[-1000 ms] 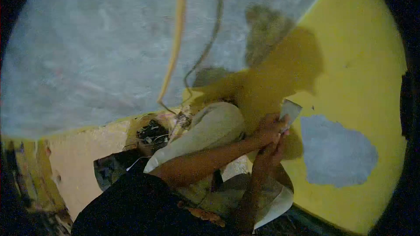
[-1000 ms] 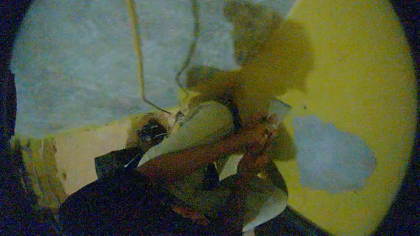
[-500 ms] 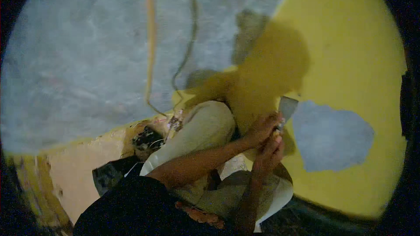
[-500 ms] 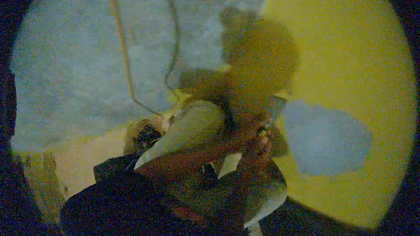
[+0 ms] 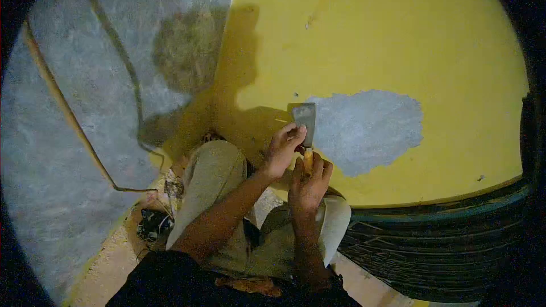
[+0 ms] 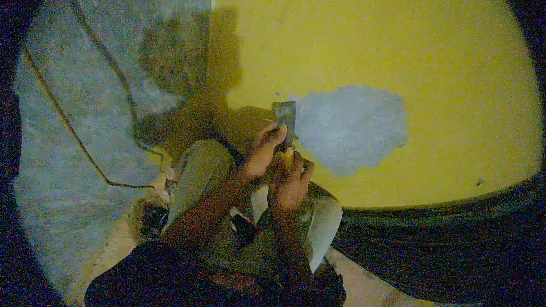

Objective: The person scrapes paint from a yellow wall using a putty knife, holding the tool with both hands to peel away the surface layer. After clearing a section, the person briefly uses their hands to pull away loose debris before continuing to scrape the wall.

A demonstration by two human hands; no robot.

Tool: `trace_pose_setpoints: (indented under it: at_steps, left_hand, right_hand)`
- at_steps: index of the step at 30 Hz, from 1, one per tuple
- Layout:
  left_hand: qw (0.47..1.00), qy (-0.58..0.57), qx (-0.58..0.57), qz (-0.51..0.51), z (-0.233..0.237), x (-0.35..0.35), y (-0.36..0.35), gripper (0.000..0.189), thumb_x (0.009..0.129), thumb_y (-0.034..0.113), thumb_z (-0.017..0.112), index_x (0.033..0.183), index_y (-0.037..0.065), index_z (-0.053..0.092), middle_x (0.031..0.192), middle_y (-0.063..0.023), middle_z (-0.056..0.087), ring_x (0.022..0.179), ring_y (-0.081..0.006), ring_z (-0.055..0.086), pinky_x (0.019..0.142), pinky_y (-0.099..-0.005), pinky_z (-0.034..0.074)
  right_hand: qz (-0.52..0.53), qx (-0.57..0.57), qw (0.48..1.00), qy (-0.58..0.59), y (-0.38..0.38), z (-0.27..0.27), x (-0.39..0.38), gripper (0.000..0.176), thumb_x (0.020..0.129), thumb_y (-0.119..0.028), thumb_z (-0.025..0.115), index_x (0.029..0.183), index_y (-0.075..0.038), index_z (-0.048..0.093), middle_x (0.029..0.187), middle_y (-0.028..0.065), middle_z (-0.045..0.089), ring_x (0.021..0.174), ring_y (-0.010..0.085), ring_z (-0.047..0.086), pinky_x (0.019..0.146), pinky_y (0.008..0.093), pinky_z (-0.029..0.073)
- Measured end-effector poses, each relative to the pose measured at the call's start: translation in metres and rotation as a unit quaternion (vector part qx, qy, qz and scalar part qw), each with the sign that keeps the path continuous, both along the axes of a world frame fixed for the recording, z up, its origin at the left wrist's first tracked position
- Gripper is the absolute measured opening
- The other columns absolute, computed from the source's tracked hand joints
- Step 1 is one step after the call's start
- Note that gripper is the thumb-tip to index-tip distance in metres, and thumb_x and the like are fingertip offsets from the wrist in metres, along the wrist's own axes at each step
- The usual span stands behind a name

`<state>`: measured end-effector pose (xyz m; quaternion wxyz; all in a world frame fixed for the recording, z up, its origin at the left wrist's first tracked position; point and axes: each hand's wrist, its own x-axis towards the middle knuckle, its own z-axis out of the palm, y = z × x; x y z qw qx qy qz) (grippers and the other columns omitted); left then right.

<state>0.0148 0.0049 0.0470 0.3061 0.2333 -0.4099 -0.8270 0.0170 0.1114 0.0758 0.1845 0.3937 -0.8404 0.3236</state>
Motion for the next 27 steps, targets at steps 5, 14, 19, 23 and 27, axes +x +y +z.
trace_pose_setpoints:
  at_steps: [5, 14, 19, 23, 27]
  left_hand:
    - [0.987, 0.099, 0.088, -0.093, -0.027, -0.011, -0.008, 0.030, 0.093, 0.035, 0.059, 0.091, 0.005, 0.060, 0.077, -0.0012, 0.060, 0.069, -0.0115, 0.058, 0.066, -0.0286, 0.049]
    - [0.946, 0.109, 0.224, -0.208, -0.037, -0.013, -0.007, 0.034, 0.095, 0.039, 0.054, 0.091, 0.006, 0.060, 0.080, -0.0043, 0.062, 0.077, -0.0151, 0.062, 0.072, -0.0296, 0.050]
    - [0.941, 0.181, 0.226, -0.173, -0.029, -0.014, -0.011, 0.032, 0.095, 0.038, 0.055, 0.094, 0.006, 0.059, 0.081, -0.0045, 0.062, 0.081, -0.0160, 0.063, 0.076, -0.0292, 0.049]
    - [0.954, 0.158, 0.192, -0.170, -0.024, -0.019, -0.006, 0.040, 0.090, 0.051, 0.056, 0.090, 0.012, 0.062, 0.076, -0.0014, 0.062, 0.065, -0.0133, 0.059, 0.058, -0.0255, 0.048]
    - [0.959, 0.109, 0.177, -0.191, -0.034, -0.021, -0.018, 0.036, 0.091, 0.048, 0.056, 0.092, 0.012, 0.062, 0.074, -0.0003, 0.062, 0.062, -0.0134, 0.057, 0.059, -0.0275, 0.047]
  right_hand:
    - [-0.080, 0.043, 0.977, -0.195, -0.002, 0.033, 0.009, 0.030, 0.091, -0.022, 0.059, 0.109, 0.002, 0.056, 0.086, 0.0249, 0.064, 0.081, 0.0419, 0.063, 0.070, 0.0455, 0.050]
    - [-0.015, 0.072, 0.996, -0.049, 0.008, 0.023, -0.003, 0.028, 0.093, -0.024, 0.056, 0.105, 0.001, 0.059, 0.081, 0.0244, 0.065, 0.074, 0.0407, 0.065, 0.065, 0.0438, 0.051]
    - [-0.024, 0.087, 0.995, -0.033, 0.005, 0.012, -0.008, 0.029, 0.094, -0.024, 0.054, 0.104, 0.003, 0.058, 0.077, 0.0238, 0.063, 0.070, 0.0422, 0.063, 0.062, 0.0450, 0.049]
    - [-0.004, 0.118, 0.993, -0.002, 0.002, 0.004, -0.012, 0.021, 0.095, -0.018, 0.052, 0.101, 0.002, 0.053, 0.068, 0.0236, 0.059, 0.062, 0.0444, 0.059, 0.056, 0.0479, 0.046]
    - [-0.037, 0.125, 0.987, -0.098, -0.008, 0.003, -0.004, 0.017, 0.096, -0.017, 0.049, 0.096, 0.001, 0.050, 0.071, 0.0265, 0.058, 0.067, 0.0460, 0.058, 0.060, 0.0513, 0.045]
